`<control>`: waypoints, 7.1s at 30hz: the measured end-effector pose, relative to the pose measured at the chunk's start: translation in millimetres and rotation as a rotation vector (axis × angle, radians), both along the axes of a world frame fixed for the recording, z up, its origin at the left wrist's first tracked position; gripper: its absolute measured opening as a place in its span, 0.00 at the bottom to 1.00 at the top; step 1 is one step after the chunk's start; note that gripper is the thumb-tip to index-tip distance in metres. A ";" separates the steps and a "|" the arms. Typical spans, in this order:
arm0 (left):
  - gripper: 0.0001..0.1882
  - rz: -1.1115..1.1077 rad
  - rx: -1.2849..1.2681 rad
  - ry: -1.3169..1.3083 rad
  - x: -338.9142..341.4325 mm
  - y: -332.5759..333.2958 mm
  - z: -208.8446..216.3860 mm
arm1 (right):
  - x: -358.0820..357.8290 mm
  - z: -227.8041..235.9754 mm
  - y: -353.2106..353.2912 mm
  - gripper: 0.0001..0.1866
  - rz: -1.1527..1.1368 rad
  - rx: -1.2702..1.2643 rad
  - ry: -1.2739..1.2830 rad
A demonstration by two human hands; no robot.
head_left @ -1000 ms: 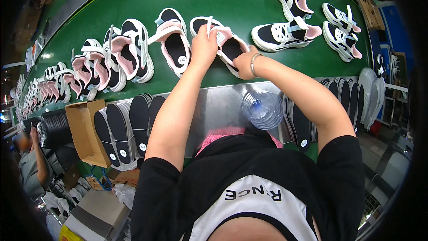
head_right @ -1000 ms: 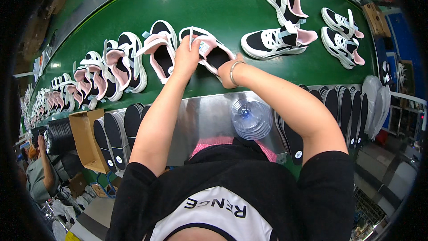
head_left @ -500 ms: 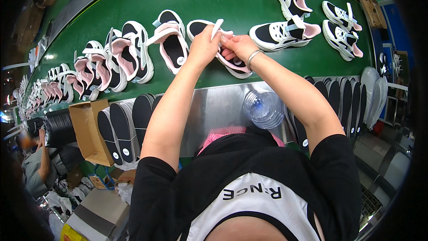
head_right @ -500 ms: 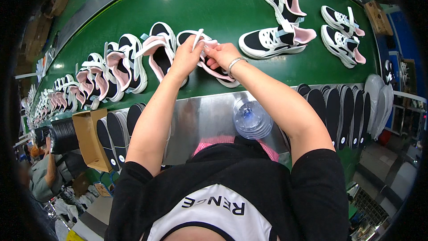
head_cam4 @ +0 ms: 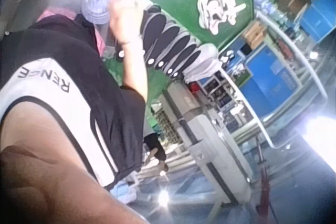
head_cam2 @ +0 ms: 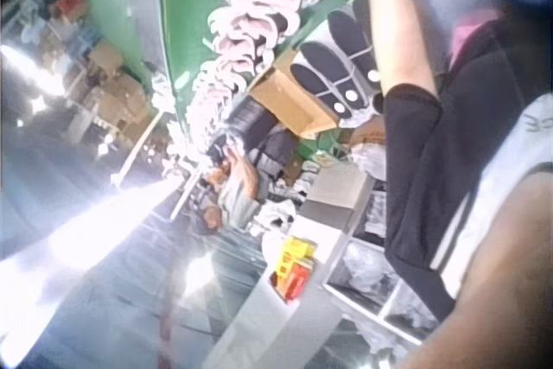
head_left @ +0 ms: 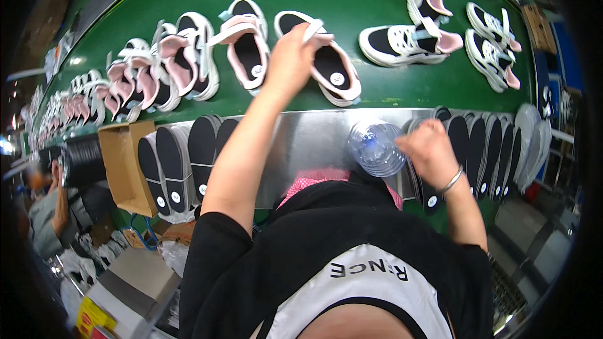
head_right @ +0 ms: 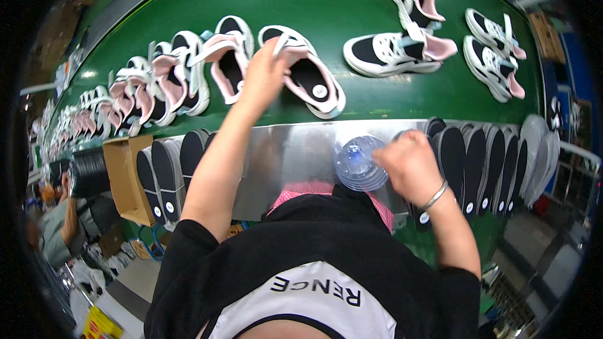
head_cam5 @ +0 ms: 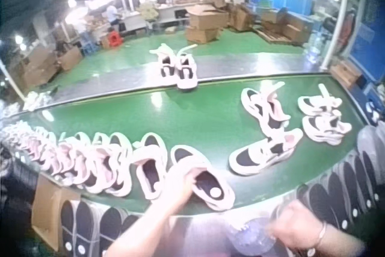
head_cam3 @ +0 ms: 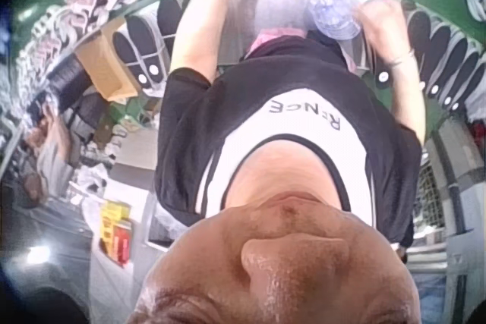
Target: The person picks up insoles from a stack and places them into shoes on a conveyor belt.
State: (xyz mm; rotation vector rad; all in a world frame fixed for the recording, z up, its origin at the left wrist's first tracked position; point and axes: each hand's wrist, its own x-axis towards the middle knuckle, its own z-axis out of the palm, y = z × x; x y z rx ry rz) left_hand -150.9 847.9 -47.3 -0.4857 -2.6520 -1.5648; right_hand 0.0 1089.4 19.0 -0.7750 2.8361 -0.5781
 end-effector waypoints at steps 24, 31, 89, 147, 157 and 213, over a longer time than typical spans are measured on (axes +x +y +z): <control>0.10 -0.732 -0.429 0.213 164.4 47.9 -16.1 | 12.4 -40.8 19.7 0.17 -0.533 -0.027 -0.299; 0.06 -0.063 -0.444 0.460 192.3 -51.6 45.3 | 58.0 -12.9 14.7 0.21 -0.559 -0.498 -0.140; 0.12 -1.588 0.035 0.539 668.5 313.8 194.7 | 1001.4 509.7 -107.6 0.19 -1.695 1.418 1.832; 0.12 -1.701 0.033 0.362 614.3 312.9 124.1 | 650.3 316.8 4.0 0.16 -0.208 -0.787 0.993; 0.12 -1.798 -0.131 0.255 625.8 304.4 106.4 | 667.4 306.5 8.1 0.15 -0.093 -0.809 1.051; 0.12 -1.821 0.014 0.523 765.2 273.5 151.8 | 1253.5 235.7 24.6 0.19 -2.728 0.826 -0.276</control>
